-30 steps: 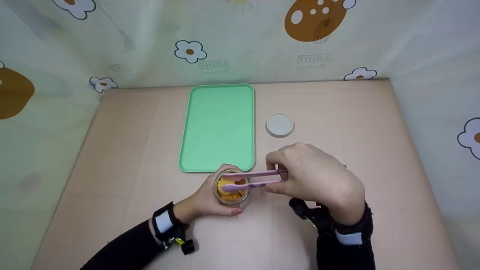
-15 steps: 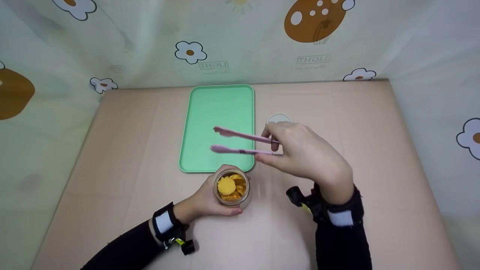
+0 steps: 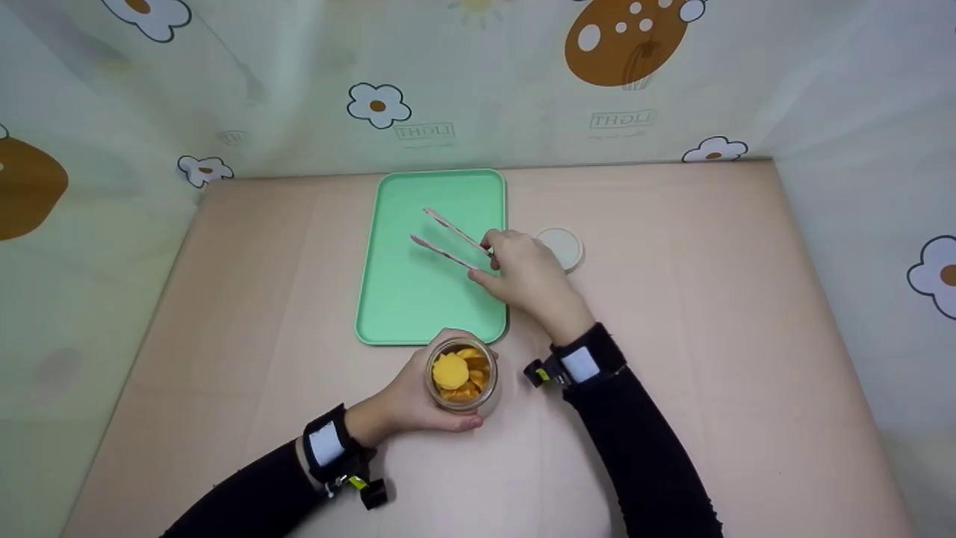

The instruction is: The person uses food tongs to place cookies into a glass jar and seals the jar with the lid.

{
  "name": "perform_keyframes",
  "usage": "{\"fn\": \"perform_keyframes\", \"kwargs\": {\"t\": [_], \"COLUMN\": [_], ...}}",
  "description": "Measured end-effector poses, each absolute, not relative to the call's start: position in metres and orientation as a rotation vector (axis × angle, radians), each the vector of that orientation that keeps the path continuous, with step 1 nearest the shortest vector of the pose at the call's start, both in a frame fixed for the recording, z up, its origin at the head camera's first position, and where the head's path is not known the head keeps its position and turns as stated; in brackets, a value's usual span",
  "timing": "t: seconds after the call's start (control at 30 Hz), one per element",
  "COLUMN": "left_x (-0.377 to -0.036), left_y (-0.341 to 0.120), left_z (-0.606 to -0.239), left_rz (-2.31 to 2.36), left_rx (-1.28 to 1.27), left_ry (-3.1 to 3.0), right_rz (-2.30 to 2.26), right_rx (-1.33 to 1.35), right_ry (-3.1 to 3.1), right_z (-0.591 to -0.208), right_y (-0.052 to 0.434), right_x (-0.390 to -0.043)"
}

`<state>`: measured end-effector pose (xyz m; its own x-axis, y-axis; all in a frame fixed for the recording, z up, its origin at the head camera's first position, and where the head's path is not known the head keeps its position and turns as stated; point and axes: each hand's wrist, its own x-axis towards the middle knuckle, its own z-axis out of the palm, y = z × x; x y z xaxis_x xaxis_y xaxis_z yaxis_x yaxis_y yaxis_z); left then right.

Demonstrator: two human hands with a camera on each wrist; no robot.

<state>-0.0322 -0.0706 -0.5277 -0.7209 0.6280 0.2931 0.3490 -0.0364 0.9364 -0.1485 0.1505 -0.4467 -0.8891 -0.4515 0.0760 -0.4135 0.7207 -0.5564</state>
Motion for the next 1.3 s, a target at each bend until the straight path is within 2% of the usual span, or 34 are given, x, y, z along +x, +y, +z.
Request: {"fn": "perform_keyframes", "kwargs": {"t": [0.3, 0.8, 1.1, 1.3], "left_x": [-0.033, -0.033, -0.032, -0.032], "left_y": [-0.071, -0.071, -0.071, -0.071], "left_z": [-0.526, -0.527, -0.528, -0.527], "left_rz": [1.836, 1.819, 1.834, 1.837], "left_rx": [1.051, 1.053, 1.033, 1.024], "left_ry": [2.013, 2.032, 2.002, 1.986], "right_rz": [-0.854, -0.911, -0.974, -0.853], "right_rx": [-0.68, -0.619, -0.162, -0.087], "right_ry": [2.938, 2.967, 3.014, 2.924], "right_z": [-0.473, -0.471, -0.457, -0.458], "right_y": [0.139, 0.154, 0.197, 0.206], "right_x": [-0.15, -0.158, -0.165, -0.165]}}
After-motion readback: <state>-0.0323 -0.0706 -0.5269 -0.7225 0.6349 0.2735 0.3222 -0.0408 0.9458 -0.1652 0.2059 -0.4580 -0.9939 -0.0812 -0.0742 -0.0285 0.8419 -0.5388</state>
